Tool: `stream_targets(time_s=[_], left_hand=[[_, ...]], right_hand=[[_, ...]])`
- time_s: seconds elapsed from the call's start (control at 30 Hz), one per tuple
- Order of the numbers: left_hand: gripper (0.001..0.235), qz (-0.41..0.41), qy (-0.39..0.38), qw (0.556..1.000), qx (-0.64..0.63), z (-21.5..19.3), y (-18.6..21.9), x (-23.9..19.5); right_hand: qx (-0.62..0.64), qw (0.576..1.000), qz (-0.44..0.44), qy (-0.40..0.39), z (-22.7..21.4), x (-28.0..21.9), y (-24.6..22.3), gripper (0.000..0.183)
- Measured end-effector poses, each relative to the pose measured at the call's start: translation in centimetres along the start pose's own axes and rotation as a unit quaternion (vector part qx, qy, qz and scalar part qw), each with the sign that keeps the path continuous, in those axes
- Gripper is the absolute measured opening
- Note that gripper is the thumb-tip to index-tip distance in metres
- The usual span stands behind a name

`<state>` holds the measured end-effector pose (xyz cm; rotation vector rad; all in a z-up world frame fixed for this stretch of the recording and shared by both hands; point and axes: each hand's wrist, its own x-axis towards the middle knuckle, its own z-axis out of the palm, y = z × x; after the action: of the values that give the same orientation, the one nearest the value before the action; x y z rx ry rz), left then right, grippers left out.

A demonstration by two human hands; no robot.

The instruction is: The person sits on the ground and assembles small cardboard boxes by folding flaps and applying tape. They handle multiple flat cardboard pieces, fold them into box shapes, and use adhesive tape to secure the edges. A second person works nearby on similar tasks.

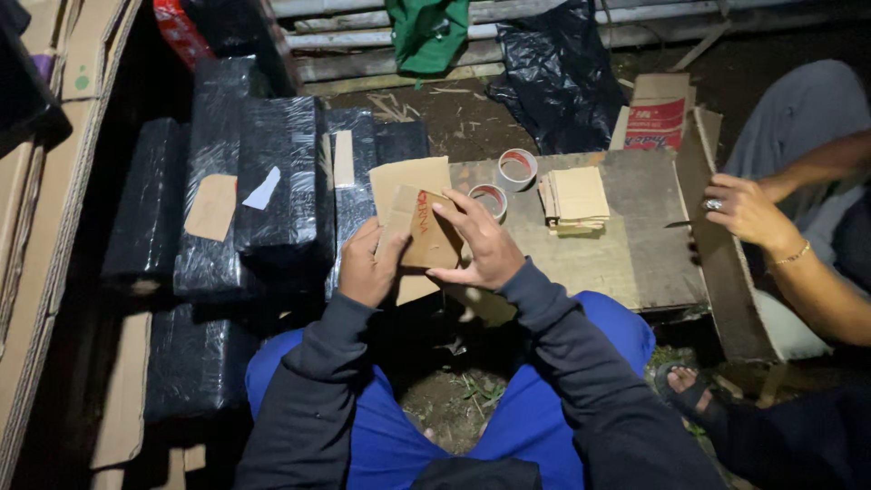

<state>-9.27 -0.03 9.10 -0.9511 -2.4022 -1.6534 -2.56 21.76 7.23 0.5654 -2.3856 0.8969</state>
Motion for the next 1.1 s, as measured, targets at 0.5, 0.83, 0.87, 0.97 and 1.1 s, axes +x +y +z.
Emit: stream_targets(time_s=[0.5,0.83,0.87,0.97,1.1], left_hand=[[0.022,0.012,0.039,0.999,0.004,0.3,0.2,0.2],[0.024,0.017,0.025,0.999,0.013,0.0,0.4,0.1],[0.024,0.011,0.027,0.999,0.018,0.0,0.4,0.1],[0.025,-0.001,0.027,0.999,0.022,0.0,0.4,0.1],[0.025,-0.020,0.020,1.000,-0.008,0.1,0.6,0.1]], right_hand=[[0.043,0.853,0.454,0.254,-6.7,-8.1,15.8,0.063],[0.457,0.731,0.400,0.312,-8.0,-11.2,18.9,0.054],[0.357,0.763,0.429,0.327,-7.5,-12.0,20.9,0.052],[0.121,0.822,0.327,0.451,-6.3,-14.8,25.8,0.051],[-0.124,0.808,0.466,0.338,-5.3,-16.1,26.1,0.076]])
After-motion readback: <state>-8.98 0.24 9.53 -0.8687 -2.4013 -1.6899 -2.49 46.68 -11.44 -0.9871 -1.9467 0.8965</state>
